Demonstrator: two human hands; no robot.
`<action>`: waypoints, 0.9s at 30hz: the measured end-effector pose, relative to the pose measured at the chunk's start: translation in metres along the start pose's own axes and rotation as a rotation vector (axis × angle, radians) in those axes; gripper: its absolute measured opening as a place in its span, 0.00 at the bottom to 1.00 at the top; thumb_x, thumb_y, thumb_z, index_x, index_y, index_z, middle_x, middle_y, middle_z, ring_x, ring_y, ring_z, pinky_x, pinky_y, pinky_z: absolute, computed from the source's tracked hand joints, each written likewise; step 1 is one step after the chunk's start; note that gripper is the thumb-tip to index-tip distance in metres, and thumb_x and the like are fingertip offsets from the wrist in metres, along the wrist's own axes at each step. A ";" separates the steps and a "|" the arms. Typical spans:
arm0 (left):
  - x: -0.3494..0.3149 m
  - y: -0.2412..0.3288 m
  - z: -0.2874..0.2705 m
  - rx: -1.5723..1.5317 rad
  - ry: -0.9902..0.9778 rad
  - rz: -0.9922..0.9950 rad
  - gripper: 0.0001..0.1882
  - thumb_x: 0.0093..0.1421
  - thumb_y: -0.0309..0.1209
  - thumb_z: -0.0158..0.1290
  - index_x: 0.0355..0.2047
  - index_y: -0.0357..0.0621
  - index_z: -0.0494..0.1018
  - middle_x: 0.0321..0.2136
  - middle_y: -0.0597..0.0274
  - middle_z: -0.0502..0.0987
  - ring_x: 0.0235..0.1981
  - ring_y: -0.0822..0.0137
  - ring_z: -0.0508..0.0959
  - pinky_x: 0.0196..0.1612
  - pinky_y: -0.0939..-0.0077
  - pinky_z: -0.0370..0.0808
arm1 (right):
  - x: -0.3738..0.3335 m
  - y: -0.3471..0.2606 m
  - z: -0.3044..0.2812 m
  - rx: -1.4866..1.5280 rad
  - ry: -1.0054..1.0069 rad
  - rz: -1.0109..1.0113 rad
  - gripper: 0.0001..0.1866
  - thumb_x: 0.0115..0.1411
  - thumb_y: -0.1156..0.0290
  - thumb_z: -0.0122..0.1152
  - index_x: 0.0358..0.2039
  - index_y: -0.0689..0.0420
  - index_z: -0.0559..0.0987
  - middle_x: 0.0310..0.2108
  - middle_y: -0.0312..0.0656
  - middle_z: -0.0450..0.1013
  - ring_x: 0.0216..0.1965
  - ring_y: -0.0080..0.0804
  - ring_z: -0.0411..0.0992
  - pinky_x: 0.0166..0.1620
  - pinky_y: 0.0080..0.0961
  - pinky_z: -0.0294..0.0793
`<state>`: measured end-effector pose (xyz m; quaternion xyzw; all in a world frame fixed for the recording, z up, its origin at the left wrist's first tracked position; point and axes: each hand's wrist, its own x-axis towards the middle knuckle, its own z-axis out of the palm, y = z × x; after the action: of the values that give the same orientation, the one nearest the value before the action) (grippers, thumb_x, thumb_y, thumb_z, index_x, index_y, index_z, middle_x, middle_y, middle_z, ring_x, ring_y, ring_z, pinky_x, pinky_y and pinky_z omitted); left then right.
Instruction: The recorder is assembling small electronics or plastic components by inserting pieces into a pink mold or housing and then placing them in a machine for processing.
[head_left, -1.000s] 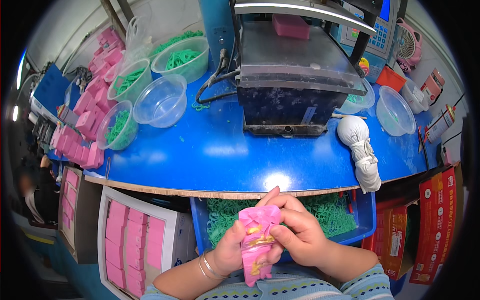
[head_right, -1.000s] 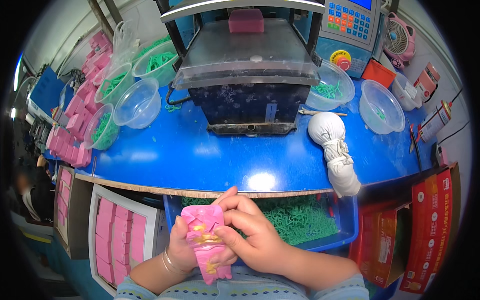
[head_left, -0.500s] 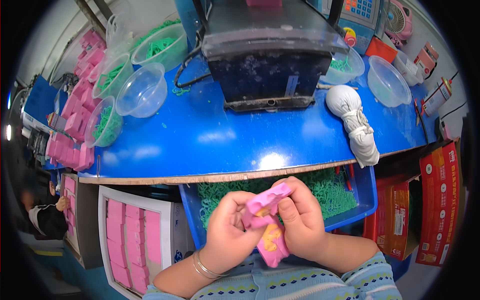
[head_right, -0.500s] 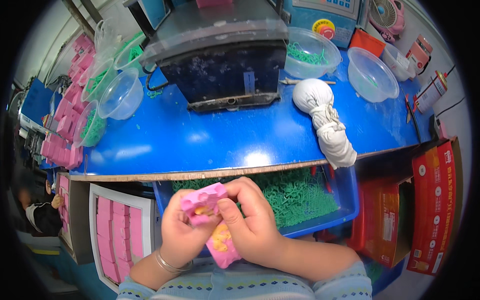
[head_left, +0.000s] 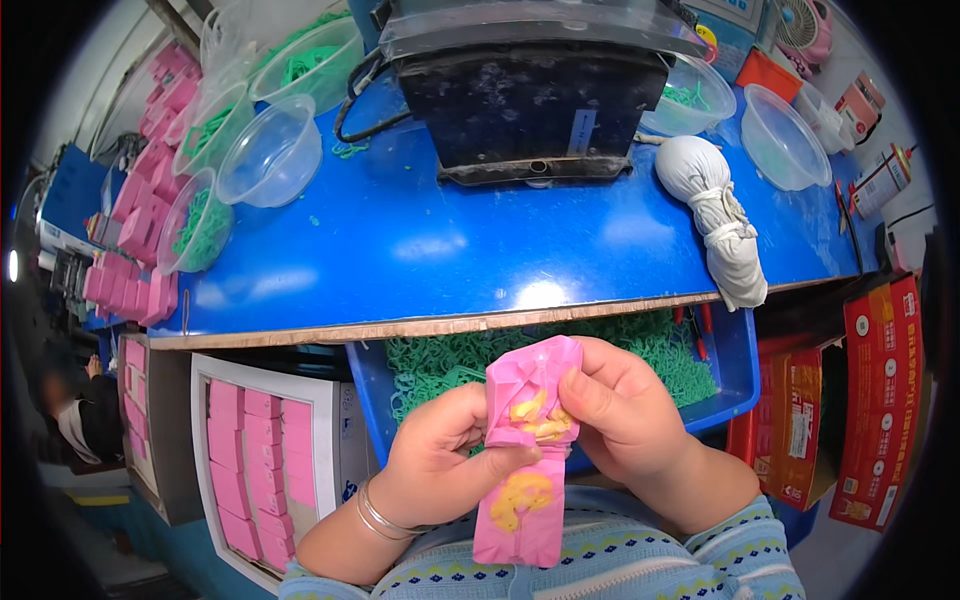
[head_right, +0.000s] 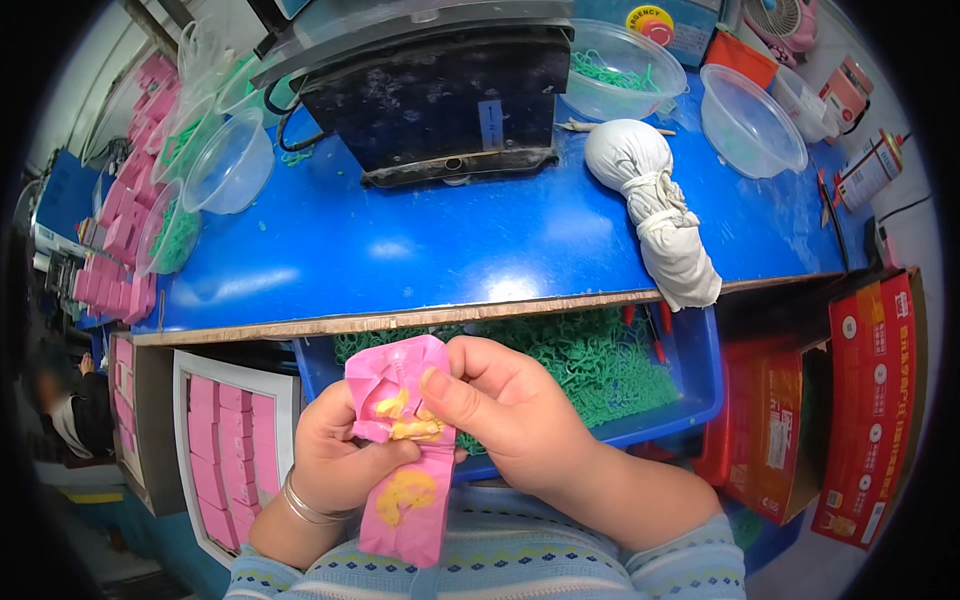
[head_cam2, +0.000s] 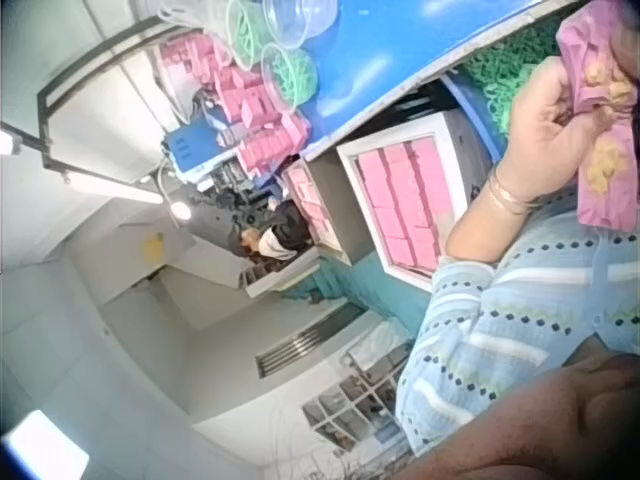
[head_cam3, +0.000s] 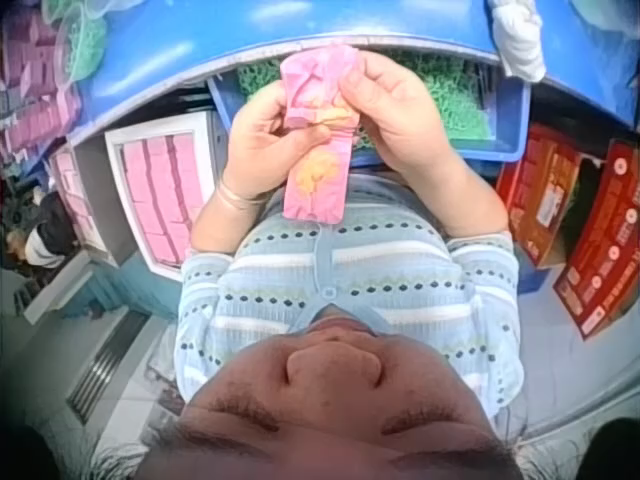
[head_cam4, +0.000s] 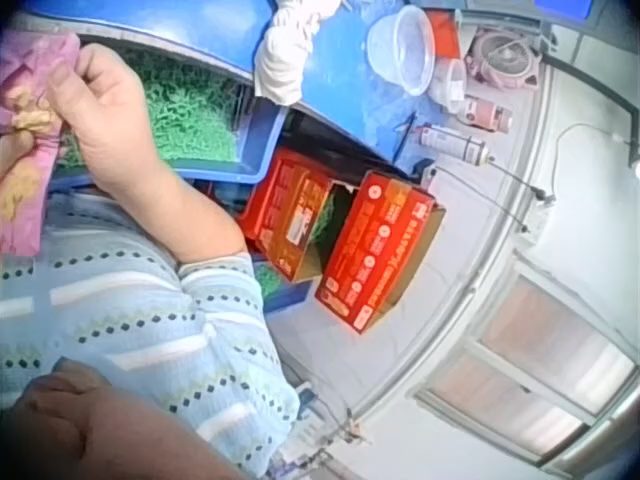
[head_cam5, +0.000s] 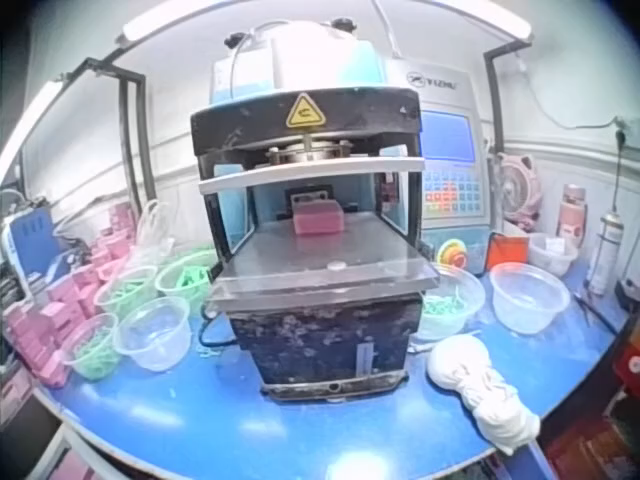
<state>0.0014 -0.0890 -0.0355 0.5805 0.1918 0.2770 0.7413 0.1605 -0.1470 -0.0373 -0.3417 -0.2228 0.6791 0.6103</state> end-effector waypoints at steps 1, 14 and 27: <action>0.000 0.000 0.000 0.001 0.000 0.000 0.12 0.55 0.18 0.51 0.39 0.33 0.65 0.39 0.55 0.73 0.41 0.72 0.73 0.45 0.77 0.70 | 0.000 -0.001 0.000 0.001 0.000 0.000 0.09 0.62 0.66 0.49 0.32 0.59 0.70 0.29 0.31 0.68 0.31 0.14 0.63 0.36 0.15 0.64; 0.012 -0.002 0.001 0.288 0.144 0.053 0.13 0.50 0.24 0.56 0.37 0.35 0.71 0.32 0.57 0.73 0.33 0.69 0.72 0.35 0.79 0.68 | 0.003 0.005 0.001 -0.193 0.057 -0.231 0.08 0.58 0.73 0.54 0.34 0.61 0.68 0.30 0.35 0.67 0.31 0.17 0.64 0.36 0.15 0.65; 0.010 -0.005 -0.006 0.296 0.120 0.005 0.13 0.46 0.25 0.60 0.33 0.36 0.73 0.28 0.59 0.73 0.28 0.70 0.72 0.31 0.80 0.68 | 0.011 0.021 -0.014 -0.682 0.079 -0.640 0.10 0.52 0.74 0.60 0.28 0.59 0.67 0.26 0.37 0.64 0.26 0.22 0.62 0.33 0.20 0.64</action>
<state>0.0062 -0.0789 -0.0411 0.6662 0.2733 0.2817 0.6341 0.1564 -0.1414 -0.0636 -0.4623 -0.5041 0.3314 0.6498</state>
